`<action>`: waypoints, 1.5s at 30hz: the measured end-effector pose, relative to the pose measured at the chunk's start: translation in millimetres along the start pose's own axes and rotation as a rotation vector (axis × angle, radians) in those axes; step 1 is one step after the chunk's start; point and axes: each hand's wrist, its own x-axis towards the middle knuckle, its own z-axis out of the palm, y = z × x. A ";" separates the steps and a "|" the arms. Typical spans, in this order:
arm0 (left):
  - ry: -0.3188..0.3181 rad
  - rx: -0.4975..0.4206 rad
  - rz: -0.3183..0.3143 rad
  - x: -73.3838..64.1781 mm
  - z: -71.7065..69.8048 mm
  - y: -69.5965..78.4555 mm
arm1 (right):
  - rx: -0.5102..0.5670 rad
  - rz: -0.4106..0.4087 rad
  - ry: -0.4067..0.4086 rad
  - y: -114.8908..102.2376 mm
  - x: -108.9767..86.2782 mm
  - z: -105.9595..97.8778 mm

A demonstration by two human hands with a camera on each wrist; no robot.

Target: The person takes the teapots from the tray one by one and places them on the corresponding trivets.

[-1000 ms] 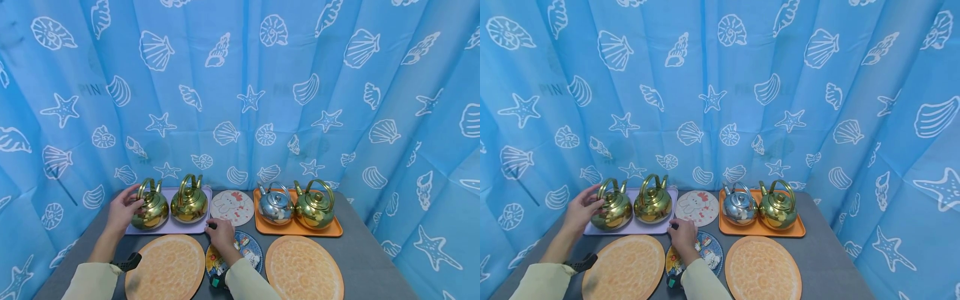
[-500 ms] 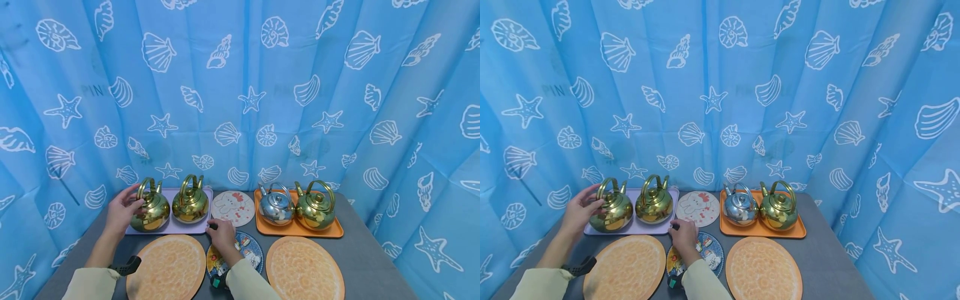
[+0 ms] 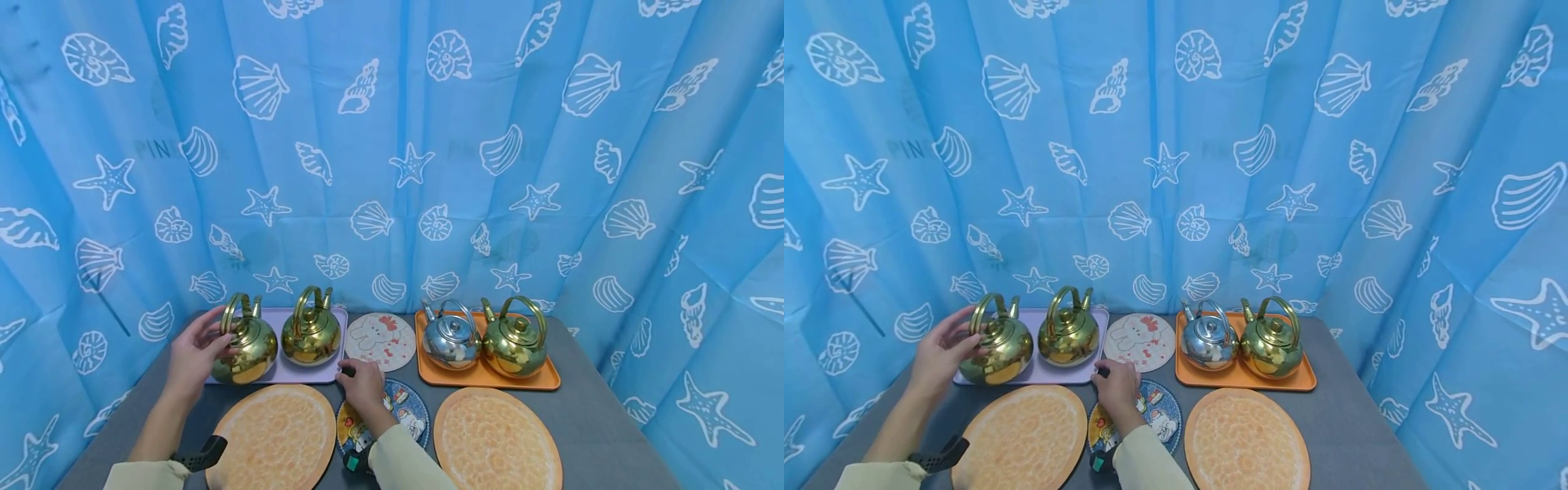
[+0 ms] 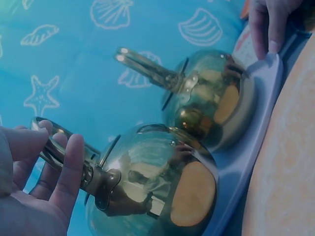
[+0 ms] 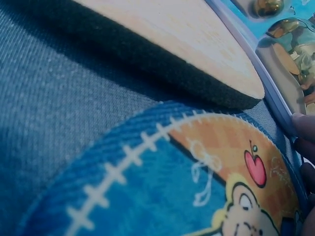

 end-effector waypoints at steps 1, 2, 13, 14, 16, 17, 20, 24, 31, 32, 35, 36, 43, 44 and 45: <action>-0.005 -0.023 0.006 -2.1 0.2 1.0 | 0.001 0.000 -0.002 -0.1 -0.1 -0.2; -0.010 -0.039 0.015 -4.2 0.6 2.0 | 0.002 0.002 -0.005 -0.3 -0.3 -0.3; -0.004 -0.133 0.042 -23.7 10.4 13.2 | 0.005 0.010 -0.012 -0.3 -0.4 -0.4; -0.002 -0.144 0.047 -25.2 11.0 14.0 | 0.001 0.010 -0.013 -0.2 -0.4 -0.5; -0.003 -0.172 0.056 -28.2 11.7 15.8 | 0.002 0.014 -0.016 -0.2 -0.3 -0.5; -0.002 -0.186 0.057 -29.8 12.1 16.7 | 0.001 0.018 -0.019 -0.1 -0.1 -0.4; 0.005 -0.202 0.050 -34.9 13.4 18.6 | 0.000 0.018 -0.020 0.2 -0.1 -0.3; 0.018 -0.197 0.022 -40.9 15.3 18.6 | -0.001 0.009 -0.020 0.3 -0.3 -0.5; 0.042 -0.222 -0.012 -52.2 18.0 15.5 | -0.016 0.018 -0.023 1.5 -0.3 1.0; 0.048 -0.225 -0.016 -54.0 18.7 15.3 | -0.016 0.016 -0.021 1.2 -0.5 1.2; 0.065 -0.232 -0.036 -58.9 20.9 15.5 | -0.025 0.019 -0.016 0.3 -0.6 1.5; 0.071 -0.233 -0.040 -60.3 21.7 15.7 | -0.028 0.020 -0.015 0.0 -0.6 1.7; 0.082 -0.286 -0.047 -71.8 27.5 16.9 | -0.035 0.033 -0.011 0.4 0.5 2.2; 0.082 -0.303 -0.042 -73.5 28.2 17.1 | -0.036 0.031 -0.012 0.6 0.6 2.1; 0.081 -0.317 -0.040 -75.2 29.2 17.4 | -0.036 0.030 -0.013 0.8 0.5 1.8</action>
